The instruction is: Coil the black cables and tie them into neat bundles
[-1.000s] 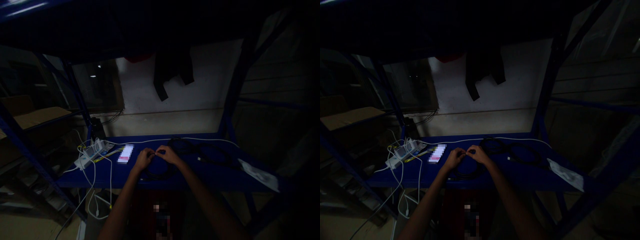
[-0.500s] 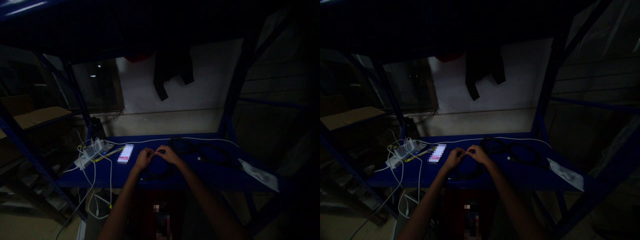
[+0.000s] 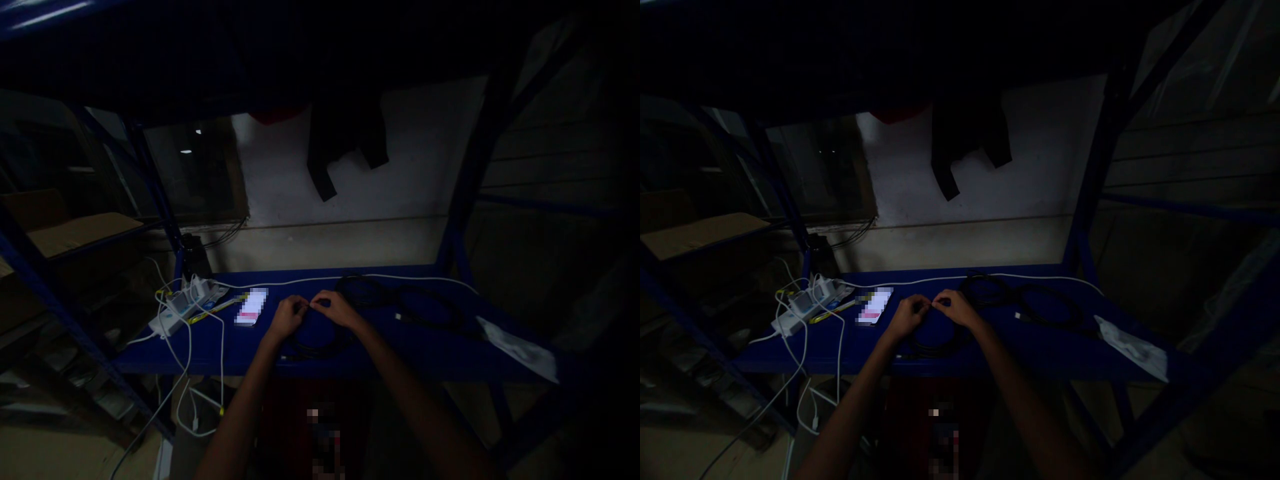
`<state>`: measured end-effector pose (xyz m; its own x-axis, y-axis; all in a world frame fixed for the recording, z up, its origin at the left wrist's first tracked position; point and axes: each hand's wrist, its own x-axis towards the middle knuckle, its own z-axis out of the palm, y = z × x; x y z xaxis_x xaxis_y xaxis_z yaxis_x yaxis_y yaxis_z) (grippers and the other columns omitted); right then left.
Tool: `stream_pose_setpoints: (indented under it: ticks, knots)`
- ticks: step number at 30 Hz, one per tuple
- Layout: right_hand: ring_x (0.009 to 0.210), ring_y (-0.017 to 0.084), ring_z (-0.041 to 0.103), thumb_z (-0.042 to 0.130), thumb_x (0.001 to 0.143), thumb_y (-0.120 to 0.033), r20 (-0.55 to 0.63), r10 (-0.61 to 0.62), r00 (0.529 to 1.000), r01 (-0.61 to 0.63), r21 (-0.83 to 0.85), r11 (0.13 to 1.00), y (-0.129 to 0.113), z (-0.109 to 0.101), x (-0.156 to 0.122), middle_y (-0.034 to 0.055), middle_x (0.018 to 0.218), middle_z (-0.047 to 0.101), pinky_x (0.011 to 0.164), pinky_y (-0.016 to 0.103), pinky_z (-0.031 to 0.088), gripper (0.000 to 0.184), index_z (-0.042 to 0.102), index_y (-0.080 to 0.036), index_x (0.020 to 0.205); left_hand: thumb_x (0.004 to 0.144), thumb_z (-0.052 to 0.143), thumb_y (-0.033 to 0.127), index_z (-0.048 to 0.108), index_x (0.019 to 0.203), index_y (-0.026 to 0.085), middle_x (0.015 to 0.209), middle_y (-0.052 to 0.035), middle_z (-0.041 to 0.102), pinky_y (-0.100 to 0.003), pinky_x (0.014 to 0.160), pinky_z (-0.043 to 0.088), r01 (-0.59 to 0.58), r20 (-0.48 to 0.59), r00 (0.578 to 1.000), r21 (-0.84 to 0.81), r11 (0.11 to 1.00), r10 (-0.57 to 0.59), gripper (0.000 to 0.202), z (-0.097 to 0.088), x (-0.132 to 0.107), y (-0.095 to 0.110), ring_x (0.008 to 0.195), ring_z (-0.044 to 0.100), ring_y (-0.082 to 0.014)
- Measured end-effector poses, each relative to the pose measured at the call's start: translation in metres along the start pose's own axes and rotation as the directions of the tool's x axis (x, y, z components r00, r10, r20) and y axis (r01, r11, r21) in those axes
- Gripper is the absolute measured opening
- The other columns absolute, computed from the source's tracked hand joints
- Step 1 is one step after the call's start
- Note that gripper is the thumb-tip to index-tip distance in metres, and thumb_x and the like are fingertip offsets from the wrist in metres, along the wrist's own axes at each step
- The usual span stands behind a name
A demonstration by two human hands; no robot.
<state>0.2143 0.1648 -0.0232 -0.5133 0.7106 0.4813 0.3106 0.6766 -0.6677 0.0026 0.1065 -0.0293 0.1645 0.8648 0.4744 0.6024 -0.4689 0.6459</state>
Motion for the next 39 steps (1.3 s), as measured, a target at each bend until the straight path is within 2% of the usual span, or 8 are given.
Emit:
stream_pose_setpoints:
  ticks: [12,23,29,39]
  knots:
    - [0.094,0.025,0.075,0.071,0.092,-0.037,0.001,-0.012,1.0,0.012,0.02,1.0,0.0,0.0,-0.001,0.0078,0.099,0.08,0.089,0.038,0.056,0.018,0.082,-0.023,0.095,0.088,0.067,0.009,0.077,0.102,0.02,0.105,-0.0056,0.08,-0.031,0.091,0.057,0.023,0.0,1.0,-0.053,0.998,-0.023,0.02,0.0,0.0,-0.001,0.098,0.075,-0.0197]
    - [0.095,0.024,0.075,0.073,0.092,-0.038,0.015,-0.01,1.0,0.01,0.02,1.0,0.001,0.001,-0.001,0.0079,0.101,0.08,0.09,0.037,0.056,0.02,0.083,-0.022,0.099,0.086,0.065,0.007,0.076,0.099,0.019,0.097,-0.0033,0.079,-0.026,0.085,0.053,0.025,-0.013,1.0,-0.053,0.998,-0.026,0.02,-0.002,-0.001,0.004,0.091,0.073,-0.0173]
    - [0.095,0.024,0.075,0.072,0.093,-0.038,0.02,-0.012,1.0,0.012,0.006,1.0,-0.001,0.0,-0.001,0.0073,0.1,0.08,0.089,0.036,0.055,0.019,0.083,-0.023,0.097,0.081,0.061,0.003,0.075,0.099,0.019,0.094,-0.0018,0.078,-0.025,0.082,0.052,0.031,-0.006,0.999,-0.05,0.998,-0.032,0.028,-0.003,-0.003,0.008,0.087,0.071,-0.0158]
    - [0.096,0.024,0.074,0.071,0.094,-0.034,0.029,-0.039,0.999,0.039,-0.023,0.999,0.002,0.001,0.0,0.0075,0.102,0.08,0.091,0.037,0.055,0.017,0.083,-0.023,0.099,0.083,0.064,0.006,0.074,0.095,0.019,0.093,-0.0019,0.077,-0.025,0.082,0.051,0.027,-0.035,0.999,-0.049,0.998,-0.029,0.02,-0.004,-0.004,0.011,0.088,0.071,-0.0161]
